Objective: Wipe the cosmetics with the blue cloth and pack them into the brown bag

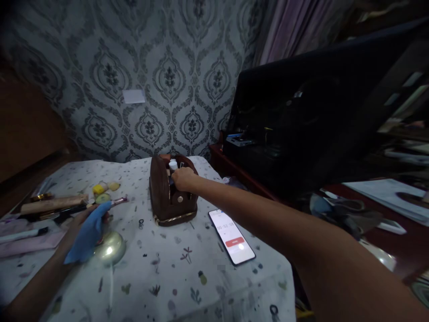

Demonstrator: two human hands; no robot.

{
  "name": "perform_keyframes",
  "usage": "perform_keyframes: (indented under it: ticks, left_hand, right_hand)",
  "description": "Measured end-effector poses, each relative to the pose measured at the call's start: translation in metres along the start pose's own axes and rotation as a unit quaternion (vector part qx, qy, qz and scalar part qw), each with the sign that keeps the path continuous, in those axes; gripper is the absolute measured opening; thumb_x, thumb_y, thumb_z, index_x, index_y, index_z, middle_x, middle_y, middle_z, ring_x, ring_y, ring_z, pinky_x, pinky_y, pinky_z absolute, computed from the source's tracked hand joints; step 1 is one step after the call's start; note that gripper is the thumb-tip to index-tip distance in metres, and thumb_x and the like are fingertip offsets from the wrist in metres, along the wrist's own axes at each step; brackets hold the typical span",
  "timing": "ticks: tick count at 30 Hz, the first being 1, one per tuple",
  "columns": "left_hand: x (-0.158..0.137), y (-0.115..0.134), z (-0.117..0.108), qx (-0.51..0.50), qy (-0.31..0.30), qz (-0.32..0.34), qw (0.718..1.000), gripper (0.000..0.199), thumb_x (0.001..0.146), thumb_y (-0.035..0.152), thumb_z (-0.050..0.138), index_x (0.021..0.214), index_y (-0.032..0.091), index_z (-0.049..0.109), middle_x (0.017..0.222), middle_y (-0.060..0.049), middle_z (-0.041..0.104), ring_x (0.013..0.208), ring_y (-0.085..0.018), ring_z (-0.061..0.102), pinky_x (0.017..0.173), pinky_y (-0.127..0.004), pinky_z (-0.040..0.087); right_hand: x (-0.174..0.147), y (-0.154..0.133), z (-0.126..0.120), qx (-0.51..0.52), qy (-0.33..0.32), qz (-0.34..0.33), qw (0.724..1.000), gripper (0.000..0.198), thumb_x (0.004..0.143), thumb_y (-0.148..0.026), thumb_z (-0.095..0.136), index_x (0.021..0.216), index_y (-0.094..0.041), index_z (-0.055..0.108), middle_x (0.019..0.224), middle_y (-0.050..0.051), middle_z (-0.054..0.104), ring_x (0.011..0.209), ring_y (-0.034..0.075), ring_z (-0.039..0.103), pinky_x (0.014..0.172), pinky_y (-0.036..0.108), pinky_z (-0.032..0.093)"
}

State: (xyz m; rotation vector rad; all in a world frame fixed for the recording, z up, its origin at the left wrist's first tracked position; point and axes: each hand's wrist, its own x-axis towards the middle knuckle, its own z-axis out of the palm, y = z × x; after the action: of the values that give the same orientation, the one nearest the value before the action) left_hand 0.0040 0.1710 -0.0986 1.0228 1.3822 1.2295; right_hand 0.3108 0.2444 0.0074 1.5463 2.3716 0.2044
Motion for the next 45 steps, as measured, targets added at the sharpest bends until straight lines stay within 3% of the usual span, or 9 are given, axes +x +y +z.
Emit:
perform_keyframes:
  ticks: [13, 22, 27, 32, 38, 42, 45]
  left_hand:
    - [-0.001, 0.005, -0.007, 0.072, -0.020, 0.052, 0.996, 0.053, 0.047, 0.045, 0.078, 0.089, 0.018, 0.064, 0.071, -0.002, 0.069, 0.065, -0.019, 0.063, 0.059, -0.027, 0.050]
    - [-0.007, 0.000, -0.002, 0.048, -0.016, 0.017, 0.999, 0.051, 0.045, 0.041, 0.080, 0.088, 0.019, 0.064, 0.075, -0.003, 0.071, 0.066, -0.020, 0.064, 0.064, -0.030, 0.053]
    - [-0.013, 0.009, 0.000, 0.057, -0.024, 0.010, 0.998, 0.051, 0.043, 0.038, 0.082, 0.087, 0.020, 0.066, 0.074, -0.003, 0.072, 0.068, -0.021, 0.065, 0.062, -0.030, 0.054]
    - [-0.011, 0.006, 0.000, 0.062, -0.017, 0.011, 0.998, 0.051, 0.046, 0.038, 0.080, 0.091, 0.019, 0.064, 0.076, -0.003, 0.072, 0.069, -0.021, 0.065, 0.061, -0.028, 0.052]
    - [-0.004, 0.006, -0.013, 0.079, -0.001, 0.070, 0.994, 0.047, 0.054, 0.045, 0.074, 0.090, 0.017, 0.062, 0.072, -0.001, 0.067, 0.066, -0.017, 0.062, 0.061, -0.025, 0.049]
    - [-0.018, 0.008, -0.023, 0.181, -0.028, 0.167, 0.969, 0.049, 0.069, 0.046, 0.065, 0.108, 0.017, 0.062, 0.086, -0.003, 0.069, 0.079, -0.023, 0.064, 0.074, -0.030, 0.051]
    - [-0.042, 0.007, -0.020, 0.324, -0.101, 0.234, 0.911, 0.050, 0.082, 0.047, 0.057, 0.123, 0.019, 0.063, 0.113, -0.008, 0.067, 0.105, -0.028, 0.062, 0.093, -0.035, 0.047]
  right_hand:
    - [-0.012, -0.001, -0.015, 0.030, -0.020, 0.005, 0.999, 0.037, 0.085, -0.011, 0.057, 0.121, -0.010, 0.064, 0.121, 0.022, 0.067, 0.117, 0.033, 0.063, 0.092, 0.039, 0.052]
    - [-0.002, 0.006, -0.008, 0.083, -0.047, 0.029, 0.995, 0.047, 0.078, -0.012, 0.066, 0.125, -0.015, 0.062, 0.115, 0.015, 0.071, 0.103, 0.026, 0.070, 0.080, 0.027, 0.054]
    - [-0.006, 0.006, -0.006, 0.073, -0.036, 0.032, 0.996, 0.037, 0.081, -0.007, 0.060, 0.118, -0.008, 0.066, 0.118, 0.023, 0.068, 0.111, 0.032, 0.067, 0.087, 0.033, 0.054]
    - [-0.012, 0.001, -0.007, 0.060, -0.008, 0.028, 0.998, 0.034, 0.086, -0.006, 0.054, 0.118, -0.007, 0.066, 0.122, 0.024, 0.065, 0.115, 0.031, 0.064, 0.093, 0.034, 0.052]
    - [-0.003, 0.005, 0.000, 0.049, -0.005, 0.012, 0.999, 0.029, 0.088, -0.012, 0.055, 0.113, -0.005, 0.067, 0.114, 0.025, 0.067, 0.109, 0.034, 0.065, 0.087, 0.036, 0.051]
    - [-0.004, 0.007, -0.007, 0.059, 0.044, 0.034, 0.997, 0.023, 0.086, -0.011, 0.053, 0.102, -0.010, 0.069, 0.108, 0.019, 0.069, 0.103, 0.030, 0.065, 0.082, 0.032, 0.048]
    - [-0.022, -0.011, -0.016, 0.100, 0.166, 0.064, 0.979, 0.026, 0.093, -0.018, 0.044, 0.108, -0.013, 0.065, 0.113, 0.017, 0.067, 0.104, 0.029, 0.062, 0.084, 0.033, 0.046]
